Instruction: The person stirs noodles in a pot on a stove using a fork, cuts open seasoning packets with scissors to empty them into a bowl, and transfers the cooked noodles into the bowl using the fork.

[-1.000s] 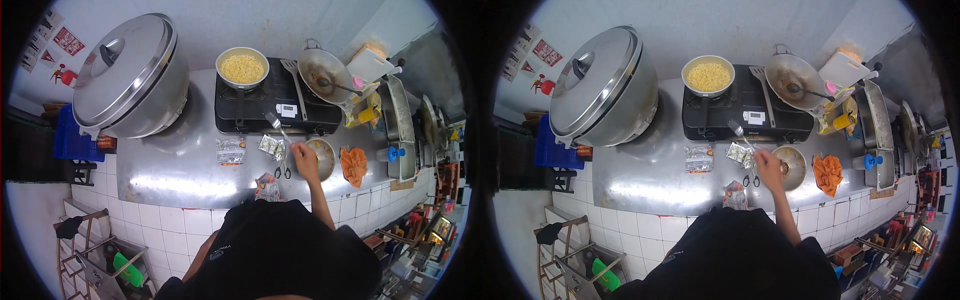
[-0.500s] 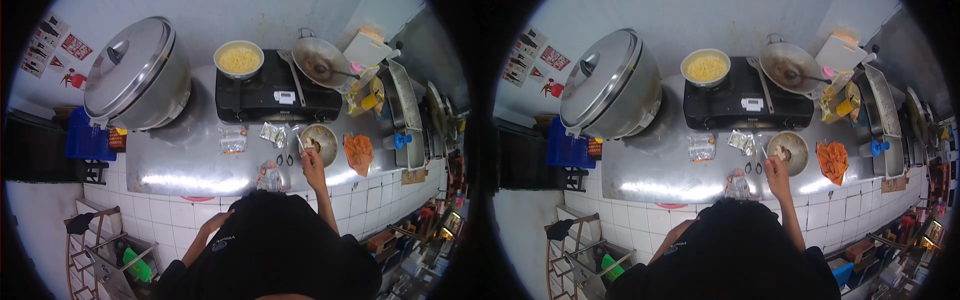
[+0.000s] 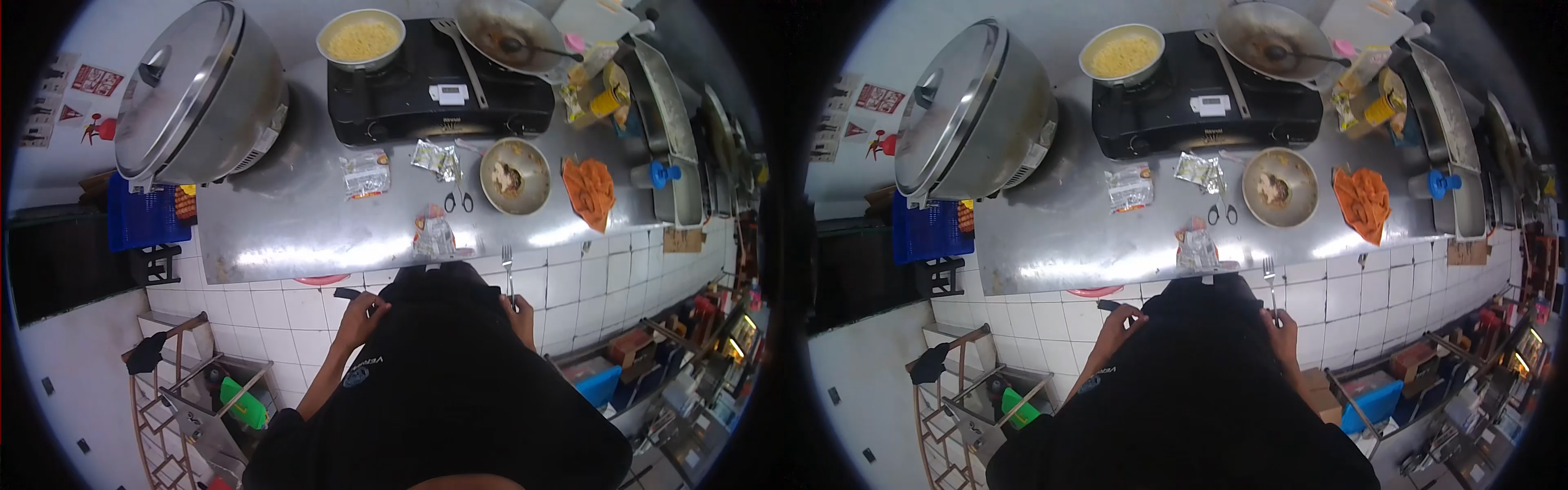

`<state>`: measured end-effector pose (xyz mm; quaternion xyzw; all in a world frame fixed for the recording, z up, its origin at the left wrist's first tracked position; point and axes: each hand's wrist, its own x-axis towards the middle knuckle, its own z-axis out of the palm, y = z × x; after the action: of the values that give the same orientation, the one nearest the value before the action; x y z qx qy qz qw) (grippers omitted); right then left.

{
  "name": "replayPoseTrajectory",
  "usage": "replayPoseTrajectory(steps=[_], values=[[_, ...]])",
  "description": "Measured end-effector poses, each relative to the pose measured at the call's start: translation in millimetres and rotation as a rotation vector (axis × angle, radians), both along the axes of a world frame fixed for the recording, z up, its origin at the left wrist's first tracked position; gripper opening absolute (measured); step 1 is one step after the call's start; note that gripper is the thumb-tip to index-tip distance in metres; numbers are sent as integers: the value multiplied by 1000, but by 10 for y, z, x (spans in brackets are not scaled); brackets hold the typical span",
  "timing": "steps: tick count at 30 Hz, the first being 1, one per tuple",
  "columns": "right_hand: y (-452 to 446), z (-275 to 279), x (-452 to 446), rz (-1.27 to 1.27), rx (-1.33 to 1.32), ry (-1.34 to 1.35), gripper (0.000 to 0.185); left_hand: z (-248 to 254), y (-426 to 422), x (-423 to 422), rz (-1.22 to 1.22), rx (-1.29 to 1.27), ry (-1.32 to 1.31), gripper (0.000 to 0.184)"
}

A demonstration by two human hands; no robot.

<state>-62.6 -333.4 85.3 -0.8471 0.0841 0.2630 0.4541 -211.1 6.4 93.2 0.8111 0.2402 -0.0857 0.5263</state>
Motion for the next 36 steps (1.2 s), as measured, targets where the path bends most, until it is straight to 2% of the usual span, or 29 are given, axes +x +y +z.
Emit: replayPoseTrajectory(steps=[2, 4, 6, 8, 11, 13, 16, 21, 32, 36], values=[[-85, -49, -27, 9, 58, -16, 36, 56, -74, 84, -35, 67, -14, 27], [-167, -90, -64, 37, 6, -37, 36, 312, -183, 211, -32, 139, 158, 26], [-188, -134, -113, 69, -51, -57, 35, 193, -165, 186, -81, 139, 107, 27], [-173, -195, -168, -53, -114, -100, 37, 85, -204, 125, -121, 134, 57, 28], [-187, -317, -223, -98, -202, -126, 33, -46, -293, 103, -82, 178, 42, 29], [-208, -371, -237, -105, -213, -141, 32, -136, -321, 107, 112, 219, 233, 27], [-203, -338, -232, -101, -216, -163, 31, -198, -276, 201, 197, 285, 117, 26], [-270, -369, -151, -60, -231, -183, 30, -263, -254, 318, 186, 246, 179, 26], [-352, -323, -89, 28, -344, -268, 27, -281, -272, 217, 34, 193, 19, 23], [-354, -313, -26, -32, -359, -375, 28, -264, -239, 218, 3, 185, 12, 24]])
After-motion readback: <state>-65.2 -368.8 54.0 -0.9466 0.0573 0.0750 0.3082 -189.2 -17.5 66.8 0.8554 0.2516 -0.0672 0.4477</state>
